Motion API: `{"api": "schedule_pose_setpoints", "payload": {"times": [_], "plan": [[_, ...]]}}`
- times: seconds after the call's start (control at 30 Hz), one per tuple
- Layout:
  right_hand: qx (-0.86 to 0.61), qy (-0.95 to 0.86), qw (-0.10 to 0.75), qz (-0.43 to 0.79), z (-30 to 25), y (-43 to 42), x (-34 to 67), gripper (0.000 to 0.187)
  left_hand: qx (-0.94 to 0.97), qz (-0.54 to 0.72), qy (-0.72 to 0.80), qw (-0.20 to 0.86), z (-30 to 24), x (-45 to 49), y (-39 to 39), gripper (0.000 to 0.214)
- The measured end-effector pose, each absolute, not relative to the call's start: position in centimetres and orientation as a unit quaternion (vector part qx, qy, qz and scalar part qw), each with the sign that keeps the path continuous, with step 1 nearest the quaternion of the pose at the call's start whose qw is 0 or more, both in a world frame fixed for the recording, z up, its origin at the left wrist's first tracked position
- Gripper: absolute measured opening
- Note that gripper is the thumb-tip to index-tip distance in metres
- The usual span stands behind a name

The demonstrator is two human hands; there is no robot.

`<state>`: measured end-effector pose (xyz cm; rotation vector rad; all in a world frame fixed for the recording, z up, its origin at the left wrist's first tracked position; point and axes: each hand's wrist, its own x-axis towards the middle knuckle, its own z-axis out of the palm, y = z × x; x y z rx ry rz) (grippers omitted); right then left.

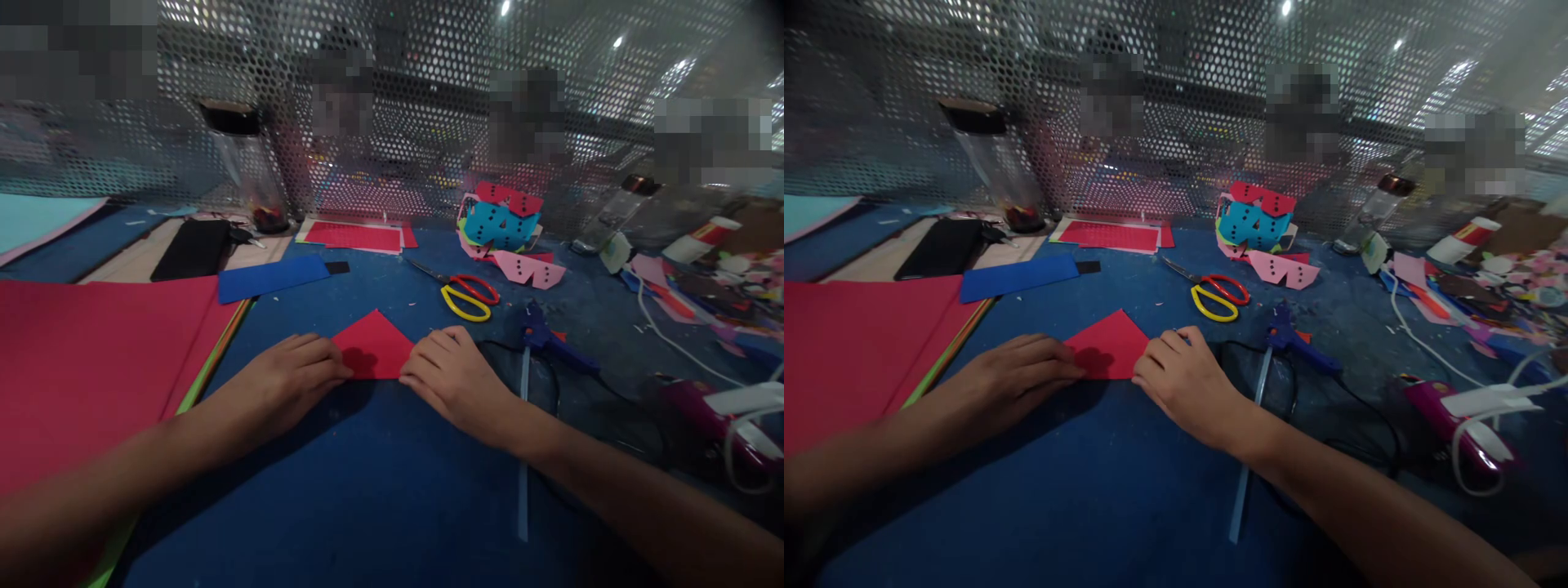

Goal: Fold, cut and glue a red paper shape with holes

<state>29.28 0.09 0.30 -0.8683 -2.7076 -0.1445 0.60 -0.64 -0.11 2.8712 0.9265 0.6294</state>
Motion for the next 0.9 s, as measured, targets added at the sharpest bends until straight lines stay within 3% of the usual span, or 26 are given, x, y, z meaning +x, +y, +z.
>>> {"api": "schedule_pose_setpoints", "payload": {"times": [0.27, 0.9], "plan": [[-0.282, -0.943, 0.134, -0.118, 0.2, 0.0, 29.1, 0.026, 0.946, 0.134, 0.289, -0.058, 1.0, 1.0, -1.7, 0.027], [-0.294, -0.943, 0.109, -0.112, -0.1, 0.2, 29.0, 0.028, 0.924, 0.155, 0.349, -0.003, 0.1, 1.1, -1.5, 0.020]]}}
